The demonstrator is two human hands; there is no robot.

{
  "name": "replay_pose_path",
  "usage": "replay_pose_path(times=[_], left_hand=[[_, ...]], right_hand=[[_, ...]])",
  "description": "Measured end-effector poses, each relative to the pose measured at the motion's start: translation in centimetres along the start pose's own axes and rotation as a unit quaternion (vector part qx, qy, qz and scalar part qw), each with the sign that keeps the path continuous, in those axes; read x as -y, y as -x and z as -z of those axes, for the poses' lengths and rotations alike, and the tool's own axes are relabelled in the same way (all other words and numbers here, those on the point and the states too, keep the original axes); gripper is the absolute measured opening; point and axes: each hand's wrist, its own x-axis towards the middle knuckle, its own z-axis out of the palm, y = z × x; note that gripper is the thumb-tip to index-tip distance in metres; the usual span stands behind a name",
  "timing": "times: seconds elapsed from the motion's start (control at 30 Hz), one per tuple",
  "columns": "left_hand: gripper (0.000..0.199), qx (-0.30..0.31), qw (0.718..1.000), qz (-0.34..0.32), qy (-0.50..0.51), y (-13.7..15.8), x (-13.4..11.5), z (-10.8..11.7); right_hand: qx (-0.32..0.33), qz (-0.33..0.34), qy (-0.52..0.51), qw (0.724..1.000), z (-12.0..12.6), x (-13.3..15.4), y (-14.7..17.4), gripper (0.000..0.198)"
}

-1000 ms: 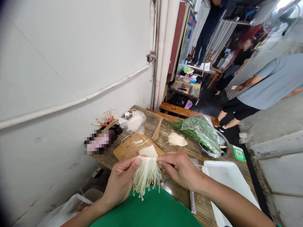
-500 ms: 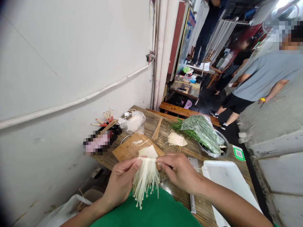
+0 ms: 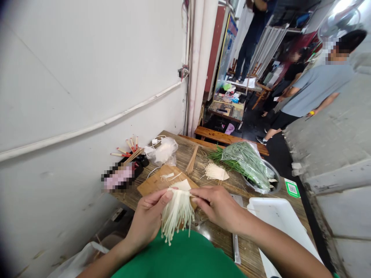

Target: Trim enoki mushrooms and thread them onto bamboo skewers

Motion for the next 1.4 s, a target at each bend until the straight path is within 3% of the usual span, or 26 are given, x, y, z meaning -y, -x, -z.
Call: replay_pose_path(times=[0.17,0.7,0.97,1.07,1.23,1.4], left_hand=[[0.02,0.02,0.999,0.002,0.024,-0.2,0.2,-0.1],[0.022,0.029,0.999,0.003,-0.043,0.1,0.7,0.4],[0.03,0.024,1.0,0.015,-0.012,-0.1,0.7,-0.2],[0.031,0.013,0.997,-0.015,-0.068,-0.6,-0.3,-0.2],[0.013,0.044,0.971,-0.093,-0.216,-1.3,-2.5,-0.4],[0.014,0.06,0.966,-0.078,-0.24,-1.8,-2.9,-1.1]], right_hand=[[-0.008,-0.019,-0.014,1.0,0.7,-0.1,0.3,0.019],[-0.034,0.001,-0.02,0.999,-0.8,-0.5,0.7,0.021],[-0.034,0.001,-0.023,0.999,-0.8,-0.4,0.4,0.02],[-0.045,0.029,-0.007,0.999,-0.7,-0.6,0.4,0.02],[-0.045,0.06,0.029,0.997,0.1,0.0,0.0,0.023],[-0.037,0.069,0.027,0.997,0.5,0.4,-0.9,0.02]])
